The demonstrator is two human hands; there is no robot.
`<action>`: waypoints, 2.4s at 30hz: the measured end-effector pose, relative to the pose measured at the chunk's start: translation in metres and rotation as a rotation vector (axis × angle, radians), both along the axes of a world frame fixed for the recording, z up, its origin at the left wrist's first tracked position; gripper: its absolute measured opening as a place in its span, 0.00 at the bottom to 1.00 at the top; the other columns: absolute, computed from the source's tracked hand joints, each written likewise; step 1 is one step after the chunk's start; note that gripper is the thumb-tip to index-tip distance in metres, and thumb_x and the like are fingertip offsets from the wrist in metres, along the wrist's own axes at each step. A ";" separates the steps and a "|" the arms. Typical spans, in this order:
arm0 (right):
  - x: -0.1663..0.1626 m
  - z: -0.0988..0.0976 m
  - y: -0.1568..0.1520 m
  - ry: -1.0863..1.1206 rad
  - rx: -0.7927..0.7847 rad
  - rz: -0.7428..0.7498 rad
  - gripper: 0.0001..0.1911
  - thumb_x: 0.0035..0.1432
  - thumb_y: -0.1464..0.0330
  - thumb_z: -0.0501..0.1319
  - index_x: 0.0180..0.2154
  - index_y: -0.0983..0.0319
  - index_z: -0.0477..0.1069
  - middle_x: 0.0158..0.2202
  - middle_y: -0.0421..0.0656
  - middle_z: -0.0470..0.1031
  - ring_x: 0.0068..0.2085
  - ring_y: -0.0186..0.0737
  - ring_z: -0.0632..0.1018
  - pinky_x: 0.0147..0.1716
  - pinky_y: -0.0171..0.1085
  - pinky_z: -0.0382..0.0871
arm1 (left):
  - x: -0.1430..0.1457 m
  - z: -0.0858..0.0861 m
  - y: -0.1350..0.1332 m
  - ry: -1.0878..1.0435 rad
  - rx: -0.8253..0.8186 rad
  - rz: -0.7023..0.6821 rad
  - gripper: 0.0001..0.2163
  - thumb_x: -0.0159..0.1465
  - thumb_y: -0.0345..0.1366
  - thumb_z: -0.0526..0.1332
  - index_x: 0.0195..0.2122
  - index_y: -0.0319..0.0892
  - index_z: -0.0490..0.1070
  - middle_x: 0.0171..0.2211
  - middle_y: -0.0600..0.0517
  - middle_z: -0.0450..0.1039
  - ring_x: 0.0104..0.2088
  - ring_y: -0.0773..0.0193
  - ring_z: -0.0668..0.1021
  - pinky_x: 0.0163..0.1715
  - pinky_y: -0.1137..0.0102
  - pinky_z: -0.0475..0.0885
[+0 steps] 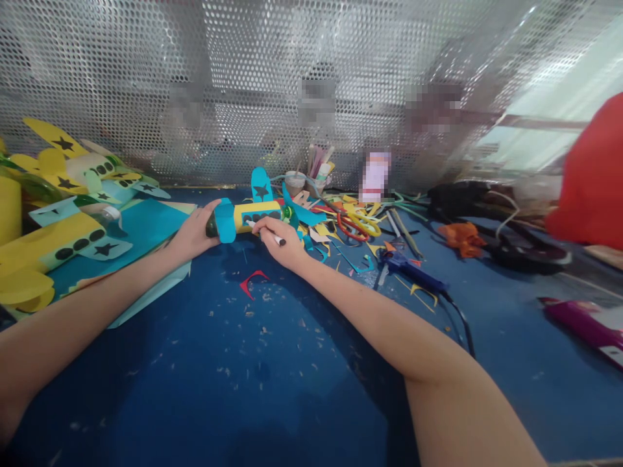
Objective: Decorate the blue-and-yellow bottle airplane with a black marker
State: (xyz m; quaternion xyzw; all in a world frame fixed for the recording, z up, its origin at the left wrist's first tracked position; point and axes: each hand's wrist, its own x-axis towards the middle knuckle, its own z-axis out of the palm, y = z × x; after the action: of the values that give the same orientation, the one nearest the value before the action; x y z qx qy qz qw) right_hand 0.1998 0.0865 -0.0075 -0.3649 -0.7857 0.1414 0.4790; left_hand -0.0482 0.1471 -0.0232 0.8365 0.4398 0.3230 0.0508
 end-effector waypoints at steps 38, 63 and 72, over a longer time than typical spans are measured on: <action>0.000 0.001 -0.001 -0.018 0.013 0.003 0.11 0.61 0.71 0.51 0.31 0.59 0.71 0.25 0.39 0.71 0.29 0.36 0.72 0.33 0.37 0.66 | 0.000 0.000 -0.001 0.008 0.002 -0.003 0.41 0.56 0.37 0.69 0.68 0.44 0.51 0.54 0.42 0.69 0.54 0.45 0.73 0.53 0.54 0.70; 0.000 0.000 0.000 0.008 0.022 -0.008 0.11 0.61 0.72 0.51 0.32 0.59 0.71 0.25 0.39 0.70 0.29 0.35 0.71 0.33 0.37 0.65 | 0.000 -0.002 0.001 0.012 0.058 -0.011 0.41 0.55 0.35 0.70 0.68 0.45 0.52 0.58 0.42 0.68 0.53 0.47 0.73 0.54 0.53 0.69; -0.001 -0.001 0.000 0.025 0.011 -0.012 0.11 0.61 0.72 0.51 0.32 0.59 0.71 0.25 0.39 0.70 0.29 0.36 0.72 0.33 0.37 0.65 | 0.000 -0.003 0.002 0.013 0.067 -0.024 0.41 0.55 0.34 0.70 0.67 0.44 0.52 0.59 0.42 0.67 0.54 0.46 0.73 0.54 0.53 0.70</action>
State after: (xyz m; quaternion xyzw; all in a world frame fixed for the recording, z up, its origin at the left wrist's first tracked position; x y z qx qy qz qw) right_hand 0.1993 0.0861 -0.0081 -0.3651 -0.7782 0.1391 0.4917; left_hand -0.0482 0.1487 -0.0257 0.8451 0.4188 0.3315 0.0235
